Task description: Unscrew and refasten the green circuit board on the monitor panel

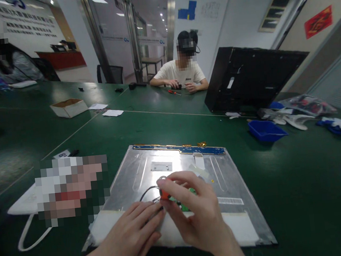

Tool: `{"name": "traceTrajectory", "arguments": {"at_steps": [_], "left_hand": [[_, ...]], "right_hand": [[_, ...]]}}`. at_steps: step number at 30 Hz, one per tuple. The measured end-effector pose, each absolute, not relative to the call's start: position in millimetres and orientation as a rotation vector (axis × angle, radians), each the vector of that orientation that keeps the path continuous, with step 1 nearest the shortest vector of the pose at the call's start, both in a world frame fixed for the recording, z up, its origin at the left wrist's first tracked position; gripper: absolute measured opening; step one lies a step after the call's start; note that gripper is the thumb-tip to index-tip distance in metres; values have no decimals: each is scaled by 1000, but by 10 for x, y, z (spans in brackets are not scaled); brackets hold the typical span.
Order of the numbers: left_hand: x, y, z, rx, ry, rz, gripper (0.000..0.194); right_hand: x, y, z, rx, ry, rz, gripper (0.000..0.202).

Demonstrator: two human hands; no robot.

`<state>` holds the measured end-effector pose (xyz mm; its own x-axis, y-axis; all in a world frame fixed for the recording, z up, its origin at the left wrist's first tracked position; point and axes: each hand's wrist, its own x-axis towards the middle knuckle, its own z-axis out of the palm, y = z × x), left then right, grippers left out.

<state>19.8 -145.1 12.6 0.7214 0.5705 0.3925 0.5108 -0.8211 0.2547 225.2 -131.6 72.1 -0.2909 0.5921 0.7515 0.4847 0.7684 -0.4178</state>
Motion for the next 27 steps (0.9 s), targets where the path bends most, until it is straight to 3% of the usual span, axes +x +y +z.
{"name": "traceTrajectory", "arguments": {"at_steps": [14, 27], "left_hand": [[196, -1458, 135, 2825, 875, 675, 33], [199, -1460, 142, 2800, 869, 638, 32]], "right_hand": [[2265, -1316, 565, -787, -1818, 337, 53], [2284, -1306, 673, -780, -1968, 235, 50]]}}
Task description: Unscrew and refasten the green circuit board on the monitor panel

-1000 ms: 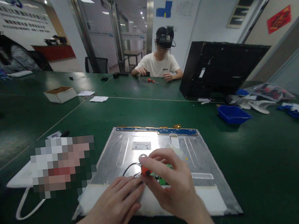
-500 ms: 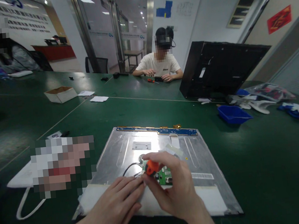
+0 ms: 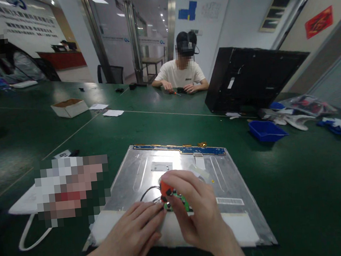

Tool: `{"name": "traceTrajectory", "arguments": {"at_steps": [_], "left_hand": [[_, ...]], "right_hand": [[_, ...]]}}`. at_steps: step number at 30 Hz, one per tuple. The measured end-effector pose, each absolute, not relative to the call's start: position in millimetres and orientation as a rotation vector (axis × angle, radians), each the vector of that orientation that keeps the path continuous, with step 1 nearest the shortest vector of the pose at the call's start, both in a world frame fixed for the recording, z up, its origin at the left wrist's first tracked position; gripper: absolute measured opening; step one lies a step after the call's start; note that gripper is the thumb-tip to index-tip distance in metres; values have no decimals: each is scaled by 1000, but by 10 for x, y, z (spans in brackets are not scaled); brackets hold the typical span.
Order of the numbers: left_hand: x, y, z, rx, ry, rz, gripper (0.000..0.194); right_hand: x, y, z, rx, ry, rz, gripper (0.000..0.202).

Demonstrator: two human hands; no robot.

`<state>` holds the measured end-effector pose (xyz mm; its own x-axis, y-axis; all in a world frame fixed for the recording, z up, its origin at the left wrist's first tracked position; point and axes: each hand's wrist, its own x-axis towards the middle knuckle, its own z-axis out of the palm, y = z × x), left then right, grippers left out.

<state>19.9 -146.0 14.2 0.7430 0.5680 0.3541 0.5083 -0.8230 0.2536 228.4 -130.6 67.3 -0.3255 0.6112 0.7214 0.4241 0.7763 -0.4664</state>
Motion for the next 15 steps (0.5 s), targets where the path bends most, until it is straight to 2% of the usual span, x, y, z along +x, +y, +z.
{"name": "traceTrajectory", "arguments": {"at_steps": [7, 15], "left_hand": [[192, -1458, 114, 2793, 865, 666, 32], [189, -1457, 90, 2793, 878, 643, 33]], "right_hand": [[2272, -1266, 636, -723, -1901, 247, 57], [2254, -1291, 679, -772, -1883, 160, 48]]}}
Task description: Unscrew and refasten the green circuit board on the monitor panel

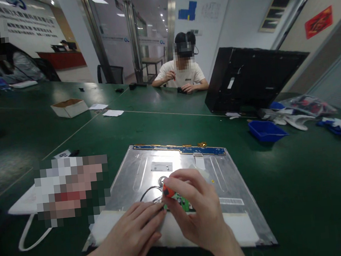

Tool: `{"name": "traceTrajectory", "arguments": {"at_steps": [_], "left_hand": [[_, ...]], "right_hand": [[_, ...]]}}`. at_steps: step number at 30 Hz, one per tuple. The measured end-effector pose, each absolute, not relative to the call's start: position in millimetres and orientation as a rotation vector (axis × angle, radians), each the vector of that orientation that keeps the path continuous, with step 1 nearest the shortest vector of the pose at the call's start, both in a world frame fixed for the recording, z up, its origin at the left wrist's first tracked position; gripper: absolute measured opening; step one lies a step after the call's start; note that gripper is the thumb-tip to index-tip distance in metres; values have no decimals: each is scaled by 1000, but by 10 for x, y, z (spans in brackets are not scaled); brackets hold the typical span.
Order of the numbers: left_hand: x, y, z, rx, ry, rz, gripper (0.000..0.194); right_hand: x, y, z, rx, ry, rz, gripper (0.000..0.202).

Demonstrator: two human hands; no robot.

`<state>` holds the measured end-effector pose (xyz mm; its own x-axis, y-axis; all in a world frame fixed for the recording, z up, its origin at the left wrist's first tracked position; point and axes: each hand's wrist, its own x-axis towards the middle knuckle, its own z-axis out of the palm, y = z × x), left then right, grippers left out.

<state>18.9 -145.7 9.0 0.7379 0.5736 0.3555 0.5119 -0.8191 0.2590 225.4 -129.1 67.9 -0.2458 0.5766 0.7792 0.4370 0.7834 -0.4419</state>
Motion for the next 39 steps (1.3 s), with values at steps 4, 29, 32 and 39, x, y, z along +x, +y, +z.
{"name": "traceTrajectory", "arguments": {"at_steps": [4, 29, 32, 39], "left_hand": [[191, -1456, 104, 2797, 870, 636, 34], [199, -1458, 156, 2807, 874, 593, 31], [200, -1457, 149, 2802, 880, 616, 32], [197, -1448, 143, 2806, 874, 630, 35]], "right_hand": [[2267, -1312, 667, -772, -1879, 241, 49], [2276, -1299, 681, -798, -1945, 168, 48], [2280, -1292, 631, -753, -1882, 260, 50], [2268, -1301, 553, -789, -1803, 319, 50]]}}
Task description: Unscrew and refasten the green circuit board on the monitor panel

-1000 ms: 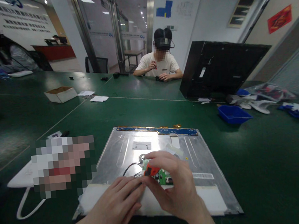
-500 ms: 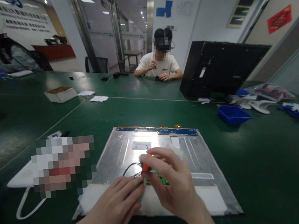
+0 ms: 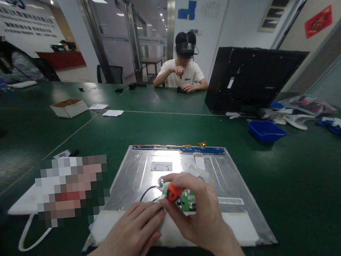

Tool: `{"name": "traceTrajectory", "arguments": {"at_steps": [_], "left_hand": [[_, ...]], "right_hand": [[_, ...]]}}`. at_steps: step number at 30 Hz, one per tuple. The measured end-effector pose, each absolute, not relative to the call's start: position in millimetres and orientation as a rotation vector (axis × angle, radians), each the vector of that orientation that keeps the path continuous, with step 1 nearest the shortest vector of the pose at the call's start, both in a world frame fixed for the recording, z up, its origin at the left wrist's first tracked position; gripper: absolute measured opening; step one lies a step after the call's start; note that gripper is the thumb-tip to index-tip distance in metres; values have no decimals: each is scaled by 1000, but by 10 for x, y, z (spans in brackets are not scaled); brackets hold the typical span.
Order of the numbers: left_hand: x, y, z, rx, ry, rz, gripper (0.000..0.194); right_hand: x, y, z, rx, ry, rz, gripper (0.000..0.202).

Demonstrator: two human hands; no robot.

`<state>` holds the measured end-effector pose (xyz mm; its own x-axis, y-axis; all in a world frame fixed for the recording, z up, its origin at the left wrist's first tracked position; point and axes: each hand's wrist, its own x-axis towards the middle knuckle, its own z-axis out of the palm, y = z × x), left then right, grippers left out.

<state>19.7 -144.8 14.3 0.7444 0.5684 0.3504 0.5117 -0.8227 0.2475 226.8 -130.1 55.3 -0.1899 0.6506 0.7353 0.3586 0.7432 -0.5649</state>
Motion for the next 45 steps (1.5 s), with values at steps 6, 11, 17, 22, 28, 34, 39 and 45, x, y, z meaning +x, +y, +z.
{"name": "traceTrajectory", "arguments": {"at_steps": [6, 11, 17, 22, 28, 34, 39, 45], "left_hand": [[188, -1458, 133, 2812, 871, 613, 36], [196, -1463, 135, 2798, 883, 612, 33], [201, -1455, 156, 2790, 877, 636, 34], [194, -1459, 140, 2807, 869, 629, 36], [197, -1458, 122, 2800, 871, 651, 36], [208, -1456, 157, 2818, 886, 655, 32], [205, -1446, 155, 2812, 868, 656, 32], [196, -1451, 140, 2820, 871, 615, 31]], "right_hand": [[2268, -1293, 625, -768, -1878, 225, 49], [2276, -1300, 692, -822, -1919, 118, 47], [2287, -1289, 653, -758, -1921, 168, 51], [2267, -1302, 594, -769, -1808, 281, 47], [2272, -1309, 619, -776, -1861, 264, 50], [2277, -1297, 670, -789, -1928, 155, 51], [2278, -1304, 643, -763, -1916, 229, 58], [2268, -1292, 592, -738, -1887, 249, 63]]}}
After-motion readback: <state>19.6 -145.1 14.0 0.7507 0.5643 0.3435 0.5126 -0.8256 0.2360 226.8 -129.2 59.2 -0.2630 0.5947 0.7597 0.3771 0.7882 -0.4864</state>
